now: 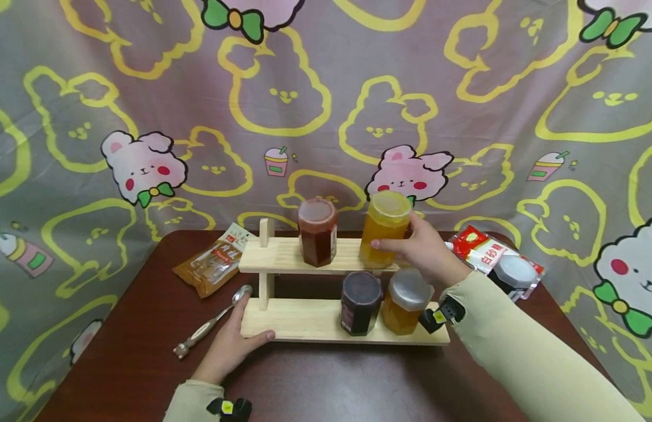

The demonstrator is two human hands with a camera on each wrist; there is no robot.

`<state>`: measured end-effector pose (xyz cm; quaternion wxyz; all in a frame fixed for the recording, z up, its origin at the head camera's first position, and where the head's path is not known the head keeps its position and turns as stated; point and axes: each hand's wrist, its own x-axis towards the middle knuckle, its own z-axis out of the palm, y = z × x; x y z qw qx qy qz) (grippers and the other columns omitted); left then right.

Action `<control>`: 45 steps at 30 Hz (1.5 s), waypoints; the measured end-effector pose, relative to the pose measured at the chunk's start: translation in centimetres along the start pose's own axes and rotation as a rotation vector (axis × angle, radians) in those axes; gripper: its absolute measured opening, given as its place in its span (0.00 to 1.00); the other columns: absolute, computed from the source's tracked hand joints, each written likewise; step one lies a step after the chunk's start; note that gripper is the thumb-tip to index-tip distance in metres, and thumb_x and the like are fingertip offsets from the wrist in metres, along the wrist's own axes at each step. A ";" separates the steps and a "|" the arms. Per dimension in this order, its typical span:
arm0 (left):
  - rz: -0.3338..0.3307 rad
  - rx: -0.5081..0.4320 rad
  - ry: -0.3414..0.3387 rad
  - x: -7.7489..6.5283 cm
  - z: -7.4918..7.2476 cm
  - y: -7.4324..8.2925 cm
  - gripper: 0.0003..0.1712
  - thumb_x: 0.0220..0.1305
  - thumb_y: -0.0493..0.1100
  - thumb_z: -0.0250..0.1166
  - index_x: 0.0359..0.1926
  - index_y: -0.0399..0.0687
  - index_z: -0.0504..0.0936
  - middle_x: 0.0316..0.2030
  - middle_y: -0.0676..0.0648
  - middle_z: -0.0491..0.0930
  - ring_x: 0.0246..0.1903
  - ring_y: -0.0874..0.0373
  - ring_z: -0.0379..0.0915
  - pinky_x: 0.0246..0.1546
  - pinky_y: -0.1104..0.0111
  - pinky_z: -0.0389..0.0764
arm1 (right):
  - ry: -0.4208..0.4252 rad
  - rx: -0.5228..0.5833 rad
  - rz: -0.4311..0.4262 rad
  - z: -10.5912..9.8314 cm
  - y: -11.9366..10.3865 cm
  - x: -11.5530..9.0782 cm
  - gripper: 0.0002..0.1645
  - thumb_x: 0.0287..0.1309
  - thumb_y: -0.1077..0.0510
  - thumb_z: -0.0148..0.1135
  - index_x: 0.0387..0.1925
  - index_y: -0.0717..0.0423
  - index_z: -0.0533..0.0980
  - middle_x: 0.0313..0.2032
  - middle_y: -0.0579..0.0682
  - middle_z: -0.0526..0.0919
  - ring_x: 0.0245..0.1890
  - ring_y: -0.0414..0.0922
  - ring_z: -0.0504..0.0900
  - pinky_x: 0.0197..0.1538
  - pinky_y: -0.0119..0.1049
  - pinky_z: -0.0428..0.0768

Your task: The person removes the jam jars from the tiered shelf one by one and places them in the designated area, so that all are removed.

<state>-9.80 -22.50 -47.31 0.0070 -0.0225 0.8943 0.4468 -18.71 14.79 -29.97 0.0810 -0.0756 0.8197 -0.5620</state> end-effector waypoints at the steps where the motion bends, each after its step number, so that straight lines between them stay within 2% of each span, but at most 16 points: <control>1: -0.003 -0.002 0.001 0.0 0.0 0.0 0.66 0.52 0.56 0.79 0.79 0.42 0.47 0.71 0.28 0.60 0.65 0.34 0.65 0.64 0.42 0.65 | 0.005 -0.009 0.003 -0.2 0.0 -0.1 0.46 0.55 0.53 0.76 0.70 0.51 0.61 0.64 0.55 0.72 0.64 0.57 0.71 0.65 0.58 0.70; 6: -0.006 -0.009 0.000 0.0 0.0 -0.1 0.66 0.52 0.56 0.79 0.79 0.43 0.47 0.71 0.28 0.60 0.64 0.35 0.66 0.64 0.43 0.65 | 0.026 -0.064 -0.024 -1.3 0.3 -0.9 0.46 0.55 0.50 0.76 0.70 0.51 0.61 0.63 0.54 0.71 0.64 0.57 0.70 0.67 0.60 0.66; 11: 0.008 -0.010 0.001 0.0 0.0 -0.1 0.65 0.53 0.56 0.79 0.79 0.42 0.46 0.72 0.28 0.59 0.64 0.35 0.65 0.64 0.43 0.65 | 0.057 -0.067 -0.041 -2.0 0.9 -1.5 0.48 0.56 0.52 0.76 0.72 0.52 0.60 0.65 0.57 0.70 0.65 0.59 0.68 0.67 0.61 0.66; 17: -0.002 -0.016 -0.004 0.1 0.0 -0.1 0.66 0.52 0.57 0.78 0.79 0.42 0.46 0.72 0.29 0.58 0.65 0.35 0.65 0.64 0.43 0.64 | 0.095 -0.005 -0.024 -2.6 1.7 -2.0 0.50 0.56 0.52 0.75 0.74 0.50 0.58 0.66 0.56 0.68 0.66 0.59 0.65 0.68 0.62 0.64; 28: -0.007 -0.017 -0.005 0.0 0.0 0.0 0.66 0.52 0.56 0.79 0.79 0.43 0.46 0.72 0.29 0.58 0.64 0.36 0.65 0.64 0.43 0.65 | 0.162 0.067 -0.076 -4.0 2.8 -3.4 0.49 0.58 0.48 0.74 0.74 0.48 0.58 0.66 0.54 0.68 0.67 0.56 0.65 0.69 0.61 0.63; 34: -0.011 -0.003 -0.004 0.0 0.1 0.1 0.66 0.52 0.57 0.79 0.79 0.43 0.46 0.72 0.29 0.59 0.64 0.36 0.66 0.63 0.44 0.65 | 0.209 0.070 -0.105 -4.9 3.6 -4.2 0.47 0.58 0.48 0.73 0.73 0.49 0.59 0.65 0.54 0.68 0.65 0.54 0.67 0.68 0.61 0.64; 41: -0.014 -0.006 -0.002 0.0 0.1 0.1 0.66 0.52 0.57 0.79 0.79 0.43 0.46 0.72 0.29 0.59 0.64 0.36 0.66 0.63 0.43 0.65 | 0.248 0.039 -0.092 -6.2 4.9 -5.0 0.47 0.59 0.46 0.72 0.73 0.47 0.58 0.64 0.53 0.67 0.64 0.53 0.67 0.67 0.62 0.66; 43: -0.014 -0.005 -0.002 0.0 0.1 0.1 0.66 0.52 0.57 0.79 0.79 0.43 0.46 0.72 0.29 0.59 0.64 0.36 0.66 0.63 0.43 0.65 | 0.252 0.043 -0.093 -6.5 5.4 -5.2 0.46 0.60 0.47 0.71 0.73 0.46 0.58 0.64 0.52 0.67 0.63 0.51 0.67 0.67 0.61 0.66; 45: -0.015 0.000 0.000 0.0 0.1 0.1 0.66 0.52 0.57 0.79 0.79 0.43 0.46 0.71 0.29 0.60 0.64 0.36 0.67 0.63 0.43 0.66 | 0.257 0.048 -0.105 -6.8 5.9 -5.4 0.43 0.62 0.49 0.71 0.72 0.46 0.60 0.62 0.51 0.68 0.61 0.49 0.67 0.67 0.49 0.70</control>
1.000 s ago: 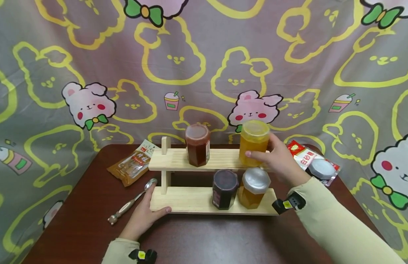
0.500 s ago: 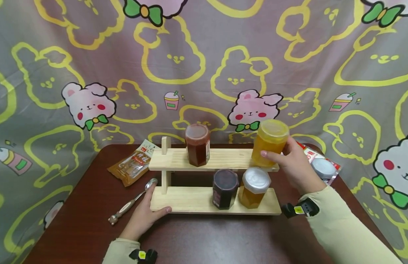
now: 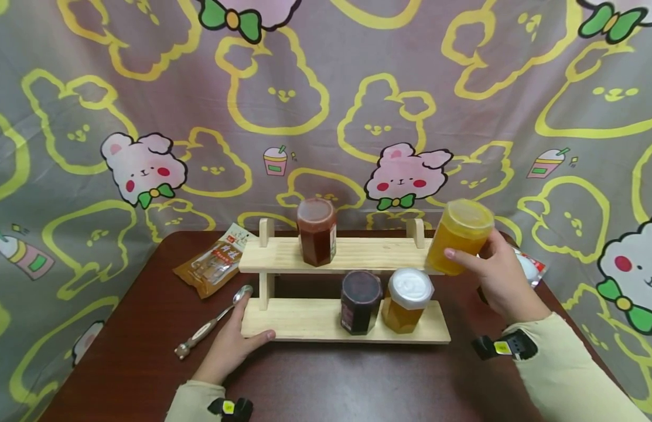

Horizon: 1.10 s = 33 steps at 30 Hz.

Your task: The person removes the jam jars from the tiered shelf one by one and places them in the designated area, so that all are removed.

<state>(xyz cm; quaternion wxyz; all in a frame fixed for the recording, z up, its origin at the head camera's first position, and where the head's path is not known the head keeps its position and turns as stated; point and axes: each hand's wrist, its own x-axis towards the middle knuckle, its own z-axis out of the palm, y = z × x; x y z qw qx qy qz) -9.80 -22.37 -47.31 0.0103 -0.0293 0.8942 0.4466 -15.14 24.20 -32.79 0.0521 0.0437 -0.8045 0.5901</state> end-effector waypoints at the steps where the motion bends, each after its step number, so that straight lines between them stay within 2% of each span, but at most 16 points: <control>1: 0.000 0.003 0.001 0.0 0.0 0.0 0.66 0.52 0.57 0.79 0.79 0.43 0.47 0.71 0.28 0.61 0.63 0.36 0.67 0.63 0.43 0.66 | 0.005 0.003 -0.006 -0.2 0.3 -0.1 0.41 0.62 0.50 0.70 0.71 0.45 0.61 0.61 0.50 0.68 0.60 0.48 0.67 0.65 0.43 0.72; 5: 0.000 0.009 0.005 0.0 0.0 0.0 0.66 0.52 0.57 0.79 0.79 0.43 0.47 0.70 0.28 0.62 0.62 0.36 0.68 0.62 0.43 0.67 | 0.012 0.071 -0.041 -0.8 1.2 -0.5 0.36 0.63 0.56 0.70 0.68 0.45 0.63 0.58 0.46 0.71 0.56 0.46 0.69 0.51 0.22 0.73; 9: 0.001 0.007 0.005 0.0 0.0 -0.1 0.66 0.52 0.57 0.79 0.79 0.43 0.47 0.70 0.28 0.62 0.63 0.36 0.68 0.62 0.43 0.67 | 0.018 0.135 -0.065 -1.3 2.1 -0.8 0.35 0.63 0.60 0.69 0.66 0.47 0.64 0.56 0.46 0.71 0.55 0.44 0.70 0.50 0.20 0.73; 13: 0.007 0.003 0.004 0.0 0.0 -0.1 0.66 0.52 0.56 0.79 0.79 0.42 0.47 0.71 0.28 0.60 0.64 0.35 0.66 0.63 0.42 0.65 | 0.036 0.127 -0.072 -1.8 2.9 -1.1 0.34 0.63 0.60 0.69 0.66 0.47 0.65 0.56 0.44 0.72 0.54 0.42 0.71 0.49 0.20 0.73; 20: 0.010 -0.003 -0.002 0.0 0.0 0.0 0.65 0.53 0.56 0.78 0.79 0.42 0.46 0.72 0.28 0.58 0.65 0.34 0.64 0.64 0.42 0.64 | 0.052 0.182 -0.051 -2.9 4.3 -1.5 0.33 0.63 0.62 0.68 0.64 0.45 0.64 0.56 0.43 0.71 0.54 0.41 0.71 0.48 0.19 0.74; 23: 0.009 0.001 -0.002 -0.1 -0.1 0.2 0.65 0.53 0.55 0.79 0.79 0.42 0.47 0.72 0.28 0.58 0.65 0.35 0.65 0.64 0.42 0.65 | 0.054 0.075 -0.033 -3.5 4.9 -1.7 0.35 0.63 0.60 0.69 0.66 0.44 0.62 0.56 0.41 0.70 0.53 0.40 0.70 0.47 0.18 0.74; 26: 0.020 0.004 -0.004 -0.3 -0.2 0.3 0.64 0.53 0.55 0.79 0.79 0.41 0.47 0.72 0.28 0.58 0.65 0.34 0.64 0.64 0.42 0.64 | 0.052 -0.081 -0.018 -3.9 5.6 -1.9 0.37 0.63 0.56 0.69 0.68 0.47 0.61 0.55 0.42 0.70 0.51 0.39 0.71 0.46 0.19 0.74; 28: 0.029 0.005 -0.004 -0.3 -0.2 0.3 0.64 0.54 0.54 0.78 0.79 0.40 0.47 0.72 0.28 0.57 0.66 0.34 0.64 0.64 0.42 0.64 | 0.049 -0.163 -0.003 -4.0 6.1 -1.9 0.39 0.63 0.54 0.69 0.69 0.52 0.59 0.55 0.46 0.70 0.50 0.38 0.71 0.45 0.19 0.74; 33: 0.051 0.005 0.002 -0.3 -0.2 0.3 0.64 0.54 0.54 0.78 0.79 0.40 0.47 0.73 0.28 0.57 0.66 0.34 0.64 0.64 0.42 0.64 | 0.036 -0.242 0.062 -3.8 7.6 -1.8 0.47 0.62 0.48 0.70 0.70 0.63 0.56 0.60 0.57 0.69 0.48 0.37 0.71 0.43 0.19 0.72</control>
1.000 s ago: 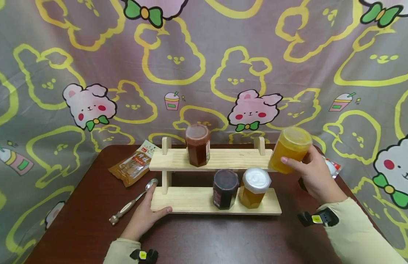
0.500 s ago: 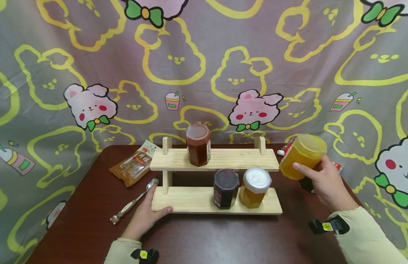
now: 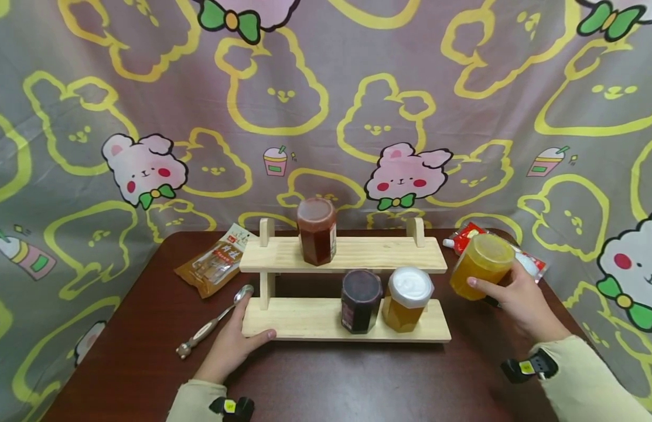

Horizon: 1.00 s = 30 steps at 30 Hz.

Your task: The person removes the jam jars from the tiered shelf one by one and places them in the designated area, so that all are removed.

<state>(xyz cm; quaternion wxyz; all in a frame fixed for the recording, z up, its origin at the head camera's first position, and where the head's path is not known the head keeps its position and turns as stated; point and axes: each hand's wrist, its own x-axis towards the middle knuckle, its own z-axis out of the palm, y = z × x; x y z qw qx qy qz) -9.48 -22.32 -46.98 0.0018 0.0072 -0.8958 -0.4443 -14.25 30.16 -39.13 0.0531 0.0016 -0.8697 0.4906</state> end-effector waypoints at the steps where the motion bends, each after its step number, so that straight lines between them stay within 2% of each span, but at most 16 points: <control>1: 0.002 -0.001 0.001 0.0 0.0 -0.1 0.64 0.54 0.54 0.78 0.79 0.40 0.47 0.73 0.28 0.57 0.65 0.34 0.64 0.64 0.42 0.64 | -0.004 0.002 0.013 0.2 0.3 0.1 0.47 0.62 0.48 0.70 0.71 0.63 0.55 0.60 0.59 0.69 0.49 0.37 0.71 0.44 0.20 0.72; 3: 0.007 0.000 0.006 0.1 0.1 -0.2 0.64 0.53 0.54 0.78 0.79 0.40 0.47 0.72 0.28 0.57 0.65 0.34 0.65 0.64 0.42 0.65 | -0.014 0.010 0.036 0.6 0.9 0.2 0.48 0.62 0.47 0.70 0.71 0.64 0.55 0.62 0.60 0.69 0.50 0.40 0.72 0.46 0.23 0.73; 4: 0.007 -0.001 0.007 0.2 0.2 -0.2 0.64 0.53 0.54 0.78 0.79 0.40 0.47 0.72 0.28 0.58 0.65 0.34 0.65 0.64 0.42 0.65 | -0.023 0.026 0.047 0.7 1.2 0.3 0.49 0.62 0.47 0.70 0.72 0.64 0.54 0.63 0.61 0.68 0.53 0.43 0.72 0.51 0.27 0.74; 7: 0.004 -0.008 0.009 0.3 0.3 -0.3 0.64 0.53 0.55 0.78 0.79 0.41 0.47 0.72 0.28 0.58 0.65 0.34 0.65 0.64 0.42 0.65 | -0.052 0.084 0.080 1.2 1.9 0.5 0.53 0.61 0.47 0.71 0.74 0.64 0.51 0.66 0.64 0.64 0.61 0.55 0.68 0.65 0.48 0.70; 10: 0.000 -0.013 0.007 0.4 0.3 -0.4 0.64 0.53 0.55 0.78 0.79 0.42 0.47 0.72 0.28 0.58 0.65 0.34 0.65 0.64 0.42 0.64 | -0.077 0.109 0.106 1.6 2.4 0.6 0.57 0.61 0.47 0.71 0.75 0.65 0.47 0.69 0.68 0.59 0.66 0.65 0.61 0.67 0.68 0.58; 13: 0.003 -0.010 0.007 0.4 0.3 -0.5 0.64 0.53 0.55 0.78 0.79 0.42 0.47 0.72 0.28 0.58 0.65 0.34 0.65 0.64 0.42 0.64 | -0.097 0.090 0.126 2.0 2.9 0.7 0.59 0.61 0.46 0.71 0.75 0.66 0.45 0.70 0.71 0.57 0.67 0.68 0.58 0.67 0.69 0.56; 20: -0.016 -0.018 0.001 0.4 0.3 -0.5 0.64 0.53 0.55 0.78 0.79 0.43 0.47 0.72 0.29 0.58 0.65 0.35 0.65 0.64 0.43 0.64 | -0.140 0.012 0.168 2.5 4.0 0.6 0.58 0.60 0.43 0.71 0.74 0.68 0.49 0.68 0.72 0.60 0.64 0.69 0.62 0.65 0.69 0.60; 24: -0.027 -0.019 -0.002 0.3 0.3 -0.5 0.65 0.53 0.56 0.78 0.79 0.43 0.47 0.72 0.29 0.59 0.64 0.36 0.66 0.64 0.44 0.65 | -0.140 0.013 0.207 2.7 4.5 0.5 0.59 0.59 0.41 0.71 0.74 0.68 0.49 0.68 0.72 0.60 0.65 0.69 0.62 0.65 0.68 0.62; 30: -0.021 -0.012 0.006 0.3 0.2 -0.5 0.64 0.53 0.56 0.79 0.79 0.43 0.47 0.71 0.29 0.60 0.63 0.36 0.67 0.63 0.44 0.66 | -0.126 0.023 0.258 2.8 5.2 0.3 0.62 0.58 0.39 0.71 0.76 0.64 0.46 0.70 0.72 0.57 0.68 0.70 0.57 0.67 0.71 0.56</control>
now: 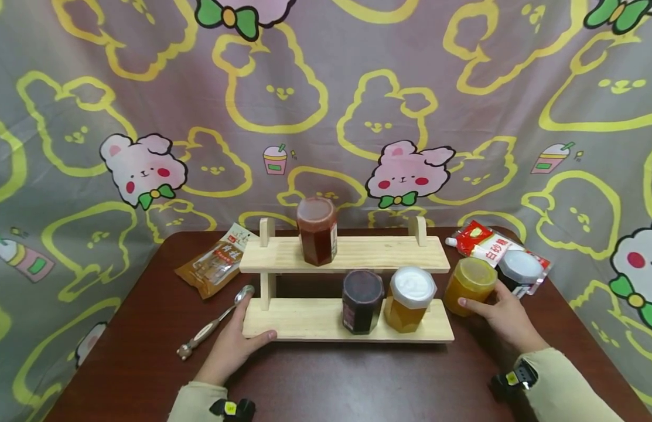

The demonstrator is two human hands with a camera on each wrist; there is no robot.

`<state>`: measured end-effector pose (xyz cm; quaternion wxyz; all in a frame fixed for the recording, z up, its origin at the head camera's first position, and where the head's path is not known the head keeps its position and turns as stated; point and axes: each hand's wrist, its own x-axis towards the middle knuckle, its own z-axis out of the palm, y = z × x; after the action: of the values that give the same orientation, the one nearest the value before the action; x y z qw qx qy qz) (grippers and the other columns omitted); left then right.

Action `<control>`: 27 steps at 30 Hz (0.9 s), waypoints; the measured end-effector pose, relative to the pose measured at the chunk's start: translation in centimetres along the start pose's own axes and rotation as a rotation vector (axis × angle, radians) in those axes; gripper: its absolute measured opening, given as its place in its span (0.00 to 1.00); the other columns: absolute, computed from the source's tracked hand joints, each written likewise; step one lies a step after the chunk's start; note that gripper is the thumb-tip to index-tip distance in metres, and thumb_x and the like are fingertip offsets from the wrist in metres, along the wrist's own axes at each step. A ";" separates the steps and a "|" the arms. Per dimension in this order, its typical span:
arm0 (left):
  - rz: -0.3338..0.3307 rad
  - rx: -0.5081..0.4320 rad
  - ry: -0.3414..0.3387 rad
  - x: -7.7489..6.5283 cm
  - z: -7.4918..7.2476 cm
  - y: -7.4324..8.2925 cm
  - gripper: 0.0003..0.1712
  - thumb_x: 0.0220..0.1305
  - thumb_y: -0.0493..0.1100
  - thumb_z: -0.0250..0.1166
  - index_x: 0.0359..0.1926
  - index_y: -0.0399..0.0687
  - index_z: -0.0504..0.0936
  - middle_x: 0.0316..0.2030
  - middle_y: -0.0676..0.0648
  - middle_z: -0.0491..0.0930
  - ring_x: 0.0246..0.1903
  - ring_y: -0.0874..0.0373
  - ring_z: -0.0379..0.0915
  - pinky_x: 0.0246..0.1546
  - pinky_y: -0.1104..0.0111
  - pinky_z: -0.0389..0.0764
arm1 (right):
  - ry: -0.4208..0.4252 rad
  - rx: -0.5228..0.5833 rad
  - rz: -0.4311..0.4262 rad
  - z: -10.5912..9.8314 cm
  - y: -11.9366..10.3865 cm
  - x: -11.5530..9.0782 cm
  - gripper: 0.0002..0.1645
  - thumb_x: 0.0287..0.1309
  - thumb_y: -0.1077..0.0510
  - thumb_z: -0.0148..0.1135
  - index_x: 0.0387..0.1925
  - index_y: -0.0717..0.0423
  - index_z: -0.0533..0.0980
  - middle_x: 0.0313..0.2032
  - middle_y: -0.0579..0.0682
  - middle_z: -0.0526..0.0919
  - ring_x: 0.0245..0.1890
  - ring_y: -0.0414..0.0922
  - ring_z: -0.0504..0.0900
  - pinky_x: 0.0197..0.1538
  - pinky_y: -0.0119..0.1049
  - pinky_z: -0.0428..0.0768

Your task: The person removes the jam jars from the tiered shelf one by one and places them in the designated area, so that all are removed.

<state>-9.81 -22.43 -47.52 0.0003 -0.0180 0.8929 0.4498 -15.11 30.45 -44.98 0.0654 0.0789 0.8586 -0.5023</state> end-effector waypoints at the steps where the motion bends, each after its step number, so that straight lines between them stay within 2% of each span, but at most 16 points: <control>1: 0.000 0.000 0.000 0.0 0.0 0.0 0.64 0.53 0.56 0.79 0.79 0.43 0.47 0.71 0.29 0.61 0.63 0.37 0.67 0.63 0.45 0.66 | 0.001 0.006 0.007 0.1 0.0 0.0 0.63 0.57 0.39 0.72 0.77 0.64 0.46 0.71 0.72 0.57 0.69 0.70 0.56 0.67 0.71 0.55; 7: 0.014 -0.014 -0.003 0.0 -0.1 -0.1 0.65 0.53 0.55 0.79 0.79 0.43 0.47 0.71 0.29 0.61 0.64 0.37 0.67 0.63 0.45 0.65 | 0.022 0.108 0.016 0.7 0.7 0.0 0.62 0.58 0.41 0.72 0.77 0.63 0.46 0.73 0.70 0.55 0.71 0.68 0.55 0.69 0.68 0.54; 11: 0.036 -0.022 -0.013 0.1 0.0 -0.1 0.65 0.53 0.55 0.78 0.79 0.41 0.46 0.72 0.29 0.58 0.66 0.36 0.64 0.65 0.44 0.63 | 0.098 0.213 0.029 1.6 1.5 -0.1 0.57 0.60 0.41 0.69 0.77 0.62 0.50 0.73 0.66 0.57 0.70 0.62 0.58 0.71 0.62 0.57; 14: 0.027 -0.016 -0.013 0.2 0.1 0.0 0.65 0.53 0.56 0.78 0.79 0.42 0.46 0.73 0.30 0.58 0.66 0.36 0.63 0.65 0.44 0.63 | 0.143 0.257 0.028 2.1 1.5 0.0 0.57 0.59 0.39 0.69 0.77 0.59 0.52 0.74 0.63 0.59 0.71 0.60 0.59 0.71 0.61 0.58; 17: 0.017 -0.012 -0.005 0.1 0.0 0.0 0.65 0.53 0.56 0.78 0.79 0.42 0.46 0.72 0.29 0.58 0.66 0.36 0.64 0.65 0.43 0.63 | 0.154 0.270 0.017 2.3 1.1 0.4 0.57 0.59 0.38 0.69 0.78 0.58 0.52 0.74 0.63 0.58 0.72 0.60 0.58 0.71 0.62 0.57; 27: 0.023 -0.008 0.009 -0.1 0.0 -0.3 0.64 0.53 0.55 0.78 0.79 0.41 0.47 0.71 0.29 0.62 0.63 0.38 0.68 0.62 0.45 0.66 | 0.158 0.205 0.027 2.6 0.8 0.7 0.53 0.63 0.40 0.66 0.78 0.58 0.52 0.74 0.65 0.59 0.71 0.61 0.58 0.71 0.62 0.56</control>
<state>-9.75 -22.56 -47.75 -0.0092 -0.0098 0.8912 0.4533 -15.56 28.67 -47.08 -0.0041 0.1361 0.8041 -0.5786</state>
